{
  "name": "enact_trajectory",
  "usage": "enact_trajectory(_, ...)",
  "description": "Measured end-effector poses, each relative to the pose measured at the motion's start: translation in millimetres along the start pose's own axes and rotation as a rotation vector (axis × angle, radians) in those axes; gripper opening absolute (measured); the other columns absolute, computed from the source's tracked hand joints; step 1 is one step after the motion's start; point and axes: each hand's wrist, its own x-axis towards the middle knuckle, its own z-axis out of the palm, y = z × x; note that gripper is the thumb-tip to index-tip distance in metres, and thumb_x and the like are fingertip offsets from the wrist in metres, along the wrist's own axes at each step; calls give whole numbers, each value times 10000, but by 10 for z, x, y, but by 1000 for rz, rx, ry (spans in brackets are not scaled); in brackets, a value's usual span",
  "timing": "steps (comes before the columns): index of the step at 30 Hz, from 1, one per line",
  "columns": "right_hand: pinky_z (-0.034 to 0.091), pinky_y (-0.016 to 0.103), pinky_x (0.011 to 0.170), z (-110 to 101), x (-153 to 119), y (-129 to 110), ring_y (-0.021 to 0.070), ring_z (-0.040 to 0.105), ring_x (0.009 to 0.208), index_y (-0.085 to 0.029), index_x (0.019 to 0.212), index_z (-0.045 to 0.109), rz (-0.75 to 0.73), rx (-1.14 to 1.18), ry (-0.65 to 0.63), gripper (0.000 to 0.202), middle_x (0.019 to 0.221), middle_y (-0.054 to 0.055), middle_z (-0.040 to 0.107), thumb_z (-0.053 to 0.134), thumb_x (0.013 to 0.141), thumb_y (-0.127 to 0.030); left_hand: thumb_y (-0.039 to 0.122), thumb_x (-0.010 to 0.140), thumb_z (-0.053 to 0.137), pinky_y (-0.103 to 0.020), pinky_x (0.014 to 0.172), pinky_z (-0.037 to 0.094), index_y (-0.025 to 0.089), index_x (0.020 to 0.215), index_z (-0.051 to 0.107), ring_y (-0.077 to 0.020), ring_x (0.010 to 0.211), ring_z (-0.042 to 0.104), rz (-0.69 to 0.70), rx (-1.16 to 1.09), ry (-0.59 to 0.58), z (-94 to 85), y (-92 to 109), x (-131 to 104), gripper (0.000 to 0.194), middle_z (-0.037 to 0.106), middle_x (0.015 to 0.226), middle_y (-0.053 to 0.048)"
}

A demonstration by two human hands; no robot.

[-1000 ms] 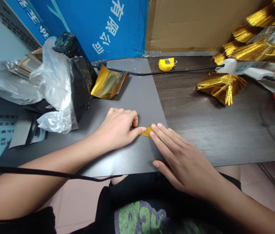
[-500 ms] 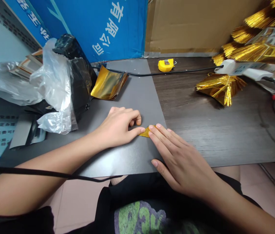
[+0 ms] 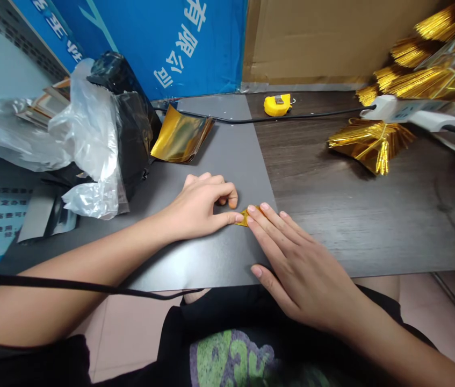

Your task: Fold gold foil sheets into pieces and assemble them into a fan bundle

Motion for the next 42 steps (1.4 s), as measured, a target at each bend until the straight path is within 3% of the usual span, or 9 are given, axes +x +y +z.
enact_trajectory(5, 399, 531, 1184, -13, -16, 7, 346, 301, 1517, 35, 1527, 379, -22, -29, -15, 688, 1613, 187, 331, 430, 1014, -420, 374, 896, 703, -331, 797, 254, 203, 863, 646, -176, 885, 493, -32, 66, -36, 37, 54, -29, 183, 585, 860, 8)
enact_trajectory(12, 395, 544, 1177, -1, -31, -1, 364, 296, 1516, 52, 1519, 380, -33, -93, -7, 797, 1616, 227, 295, 414, 1012, -562, 321, 974, 620, -320, 797, 313, 223, 943, 715, -160, 885, 536, 211, 113, -16, 51, 50, -62, 140, 659, 905, 7)
enact_trajectory(16, 386, 538, 1184, -6, -90, 19, 348, 270, 1529, 60, 1524, 356, -18, -92, -28, 833, 1615, 235, 297, 420, 1005, -589, 375, 969, 629, -316, 771, 304, 269, 961, 775, -159, 851, 530, 218, 178, -31, 2, 14, -49, 181, 657, 898, -4)
enact_trajectory(23, 353, 566, 1185, -53, -366, 66, 321, 242, 1544, 3, 1550, 319, 55, -138, -43, 759, 1625, 196, 308, 409, 1022, -535, 507, 942, 646, -313, 744, 256, 378, 1086, 778, -145, 800, 512, 259, 251, -197, -161, -8, -38, 234, 631, 827, 1)
enact_trajectory(31, 403, 583, 1149, -41, -599, 94, 322, 344, 1502, -45, 1534, 363, 131, -130, 29, 639, 1586, 162, 407, 463, 1035, -432, 550, 918, 653, -313, 772, 265, 319, 1120, 768, -158, 823, 520, 357, 295, -246, -206, -38, -30, 328, 639, 817, -8)
enact_trajectory(35, 404, 562, 1167, -40, -545, 25, 310, 353, 1500, -38, 1574, 273, 186, -24, 111, 698, 1583, 205, 397, 522, 1011, -366, 559, 912, 654, -316, 784, 287, 299, 1144, 759, -162, 825, 519, 414, 313, -239, -201, -49, -24, 364, 649, 835, -15)
enact_trajectory(37, 409, 566, 1161, -32, -469, -19, 333, 323, 1511, -4, 1577, 236, 164, -15, 101, 764, 1599, 234, 353, 524, 1005, -421, 558, 925, 635, -319, 778, 296, 291, 1161, 752, -163, 823, 515, 437, 330, -233, -191, -58, -24, 375, 650, 848, -21)
enact_trajectory(39, 420, 570, 1146, -21, -388, -38, 348, 344, 1494, 4, 1545, 298, 136, -18, 95, 740, 1582, 242, 380, 522, 1004, -448, 539, 949, 608, -323, 773, 305, 278, 1150, 753, -165, 826, 512, 469, 329, -213, -173, -72, -25, 360, 647, 861, -26)
enact_trajectory(42, 488, 542, 1054, -16, -284, 2, 335, 489, 1360, -57, 1451, 445, 170, 27, 159, 527, 1461, 216, 534, 508, 1017, -349, 496, 991, 556, -323, 786, 323, 256, 1095, 759, -168, 838, 512, 503, 305, -164, -138, -96, -20, 331, 644, 886, -38)
